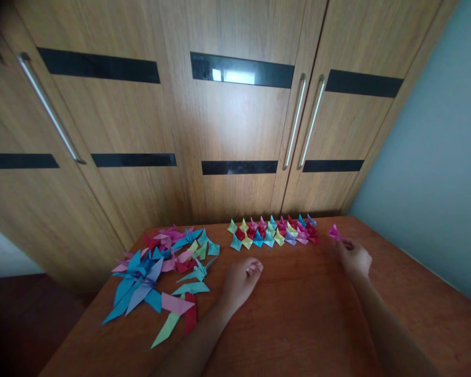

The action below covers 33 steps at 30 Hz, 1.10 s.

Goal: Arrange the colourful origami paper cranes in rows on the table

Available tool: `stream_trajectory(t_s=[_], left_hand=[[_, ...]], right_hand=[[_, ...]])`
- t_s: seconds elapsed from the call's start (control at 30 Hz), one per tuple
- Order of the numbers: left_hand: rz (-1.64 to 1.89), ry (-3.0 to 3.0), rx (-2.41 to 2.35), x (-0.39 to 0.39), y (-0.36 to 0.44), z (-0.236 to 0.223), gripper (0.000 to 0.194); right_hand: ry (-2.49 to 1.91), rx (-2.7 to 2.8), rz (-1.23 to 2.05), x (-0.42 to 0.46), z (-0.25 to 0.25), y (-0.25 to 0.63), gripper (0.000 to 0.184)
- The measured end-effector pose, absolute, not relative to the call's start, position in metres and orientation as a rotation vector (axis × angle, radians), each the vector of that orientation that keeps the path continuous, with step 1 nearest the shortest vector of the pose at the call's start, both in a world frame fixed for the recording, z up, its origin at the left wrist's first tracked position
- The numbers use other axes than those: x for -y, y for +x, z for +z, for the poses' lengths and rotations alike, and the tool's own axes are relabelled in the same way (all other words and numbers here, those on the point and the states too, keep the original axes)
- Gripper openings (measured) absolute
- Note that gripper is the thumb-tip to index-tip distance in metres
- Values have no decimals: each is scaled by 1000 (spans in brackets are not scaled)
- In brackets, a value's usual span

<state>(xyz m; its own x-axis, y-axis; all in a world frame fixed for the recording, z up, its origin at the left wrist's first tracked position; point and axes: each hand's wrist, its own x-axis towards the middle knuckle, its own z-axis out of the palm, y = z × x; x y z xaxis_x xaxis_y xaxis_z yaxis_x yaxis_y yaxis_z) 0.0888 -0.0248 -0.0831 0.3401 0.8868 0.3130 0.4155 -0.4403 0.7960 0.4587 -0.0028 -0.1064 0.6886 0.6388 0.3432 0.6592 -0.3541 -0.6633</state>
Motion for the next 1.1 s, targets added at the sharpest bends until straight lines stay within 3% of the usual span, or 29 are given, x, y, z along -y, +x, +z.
stream_trajectory(t_s=[0.27,1.1], left_hand=[[970,2082,-1226,28,88,-74,32],[948,2128,-1251,28,88,-76,36]], right_hand=[[-2481,1192,17,-15,-115,463,47],[-2480,1306,14,-27,-116,461,50]])
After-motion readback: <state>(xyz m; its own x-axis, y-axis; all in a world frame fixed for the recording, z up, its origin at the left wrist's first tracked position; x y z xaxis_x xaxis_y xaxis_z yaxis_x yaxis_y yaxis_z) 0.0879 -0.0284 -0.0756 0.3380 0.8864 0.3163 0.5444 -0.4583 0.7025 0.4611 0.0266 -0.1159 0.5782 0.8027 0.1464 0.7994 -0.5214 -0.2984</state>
